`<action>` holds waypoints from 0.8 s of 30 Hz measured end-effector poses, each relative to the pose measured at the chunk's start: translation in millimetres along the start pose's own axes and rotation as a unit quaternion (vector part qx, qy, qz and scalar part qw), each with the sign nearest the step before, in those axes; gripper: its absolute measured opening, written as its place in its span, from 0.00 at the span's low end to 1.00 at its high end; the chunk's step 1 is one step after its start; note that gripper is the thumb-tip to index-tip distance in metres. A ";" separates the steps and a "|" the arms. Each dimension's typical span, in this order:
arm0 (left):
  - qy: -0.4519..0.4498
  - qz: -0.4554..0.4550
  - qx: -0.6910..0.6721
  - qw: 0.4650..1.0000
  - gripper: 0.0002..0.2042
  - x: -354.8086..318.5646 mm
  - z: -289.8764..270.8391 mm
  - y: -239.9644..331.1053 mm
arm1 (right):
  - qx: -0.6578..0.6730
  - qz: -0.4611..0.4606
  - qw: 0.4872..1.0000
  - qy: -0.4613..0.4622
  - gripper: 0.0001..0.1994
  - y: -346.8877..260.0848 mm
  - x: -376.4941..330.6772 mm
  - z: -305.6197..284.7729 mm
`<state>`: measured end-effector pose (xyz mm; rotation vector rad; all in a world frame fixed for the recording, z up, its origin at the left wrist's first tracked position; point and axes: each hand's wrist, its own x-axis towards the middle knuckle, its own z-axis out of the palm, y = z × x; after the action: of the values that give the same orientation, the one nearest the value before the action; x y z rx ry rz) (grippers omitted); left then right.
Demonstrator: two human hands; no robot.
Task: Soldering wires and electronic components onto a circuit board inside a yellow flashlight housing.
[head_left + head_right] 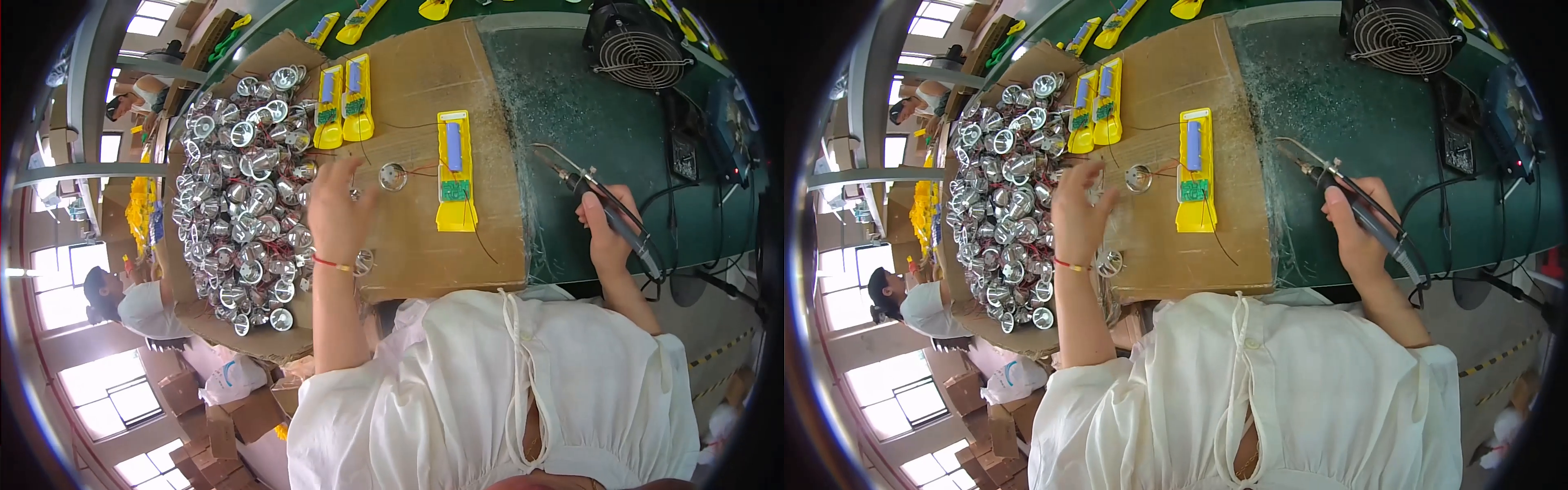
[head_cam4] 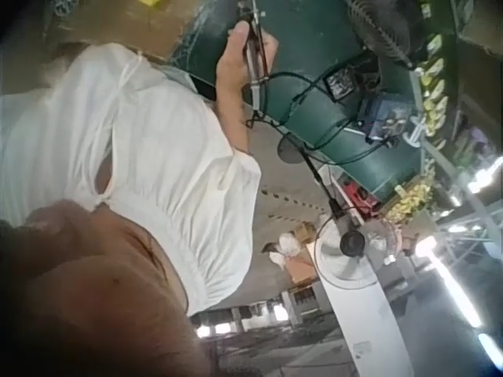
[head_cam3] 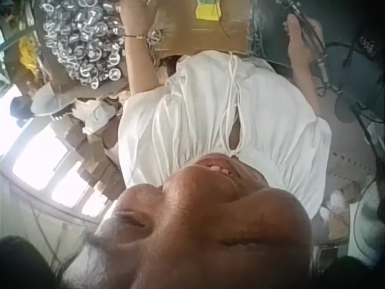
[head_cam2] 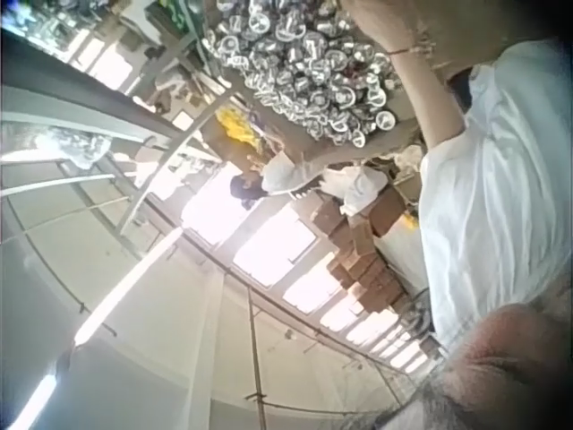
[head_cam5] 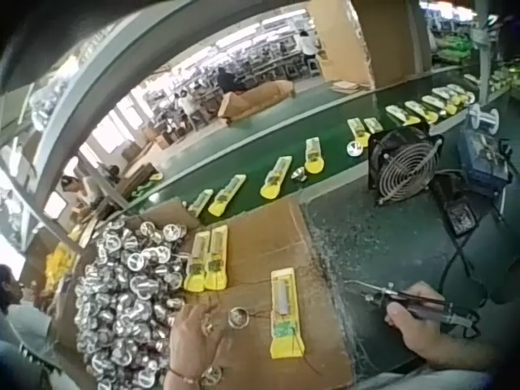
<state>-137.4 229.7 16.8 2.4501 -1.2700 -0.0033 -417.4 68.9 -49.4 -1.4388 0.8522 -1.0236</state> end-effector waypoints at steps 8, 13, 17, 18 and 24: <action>-0.042 0.086 0.073 0.993 0.05 18.3 56.7 13.7 | -0.030 -0.004 0.999 -0.027 0.07 -9.3 -16.0 7.8; -0.036 -0.022 -0.251 0.967 0.05 -7.5 26.3 27.9 | 0.000 0.031 0.997 -0.074 0.08 -21.7 -23.7 10.7; -0.073 -0.109 -0.299 0.945 0.09 -37.2 25.7 43.1 | -0.024 -0.005 0.988 -0.150 0.08 -26.8 -22.8 25.5; -0.045 -0.101 -0.305 0.946 0.10 -41.0 32.4 41.5 | -0.043 -0.005 0.986 -0.162 0.08 -26.8 -22.1 30.1; -0.061 -0.168 -0.347 0.921 0.05 -42.5 46.5 43.8 | -0.032 0.038 0.986 -0.159 0.08 -24.4 -22.5 39.7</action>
<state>-205.2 225.1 -19.0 2.0103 -0.6954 -0.6011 -389.7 107.1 -28.2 -1.5611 0.7049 -0.6902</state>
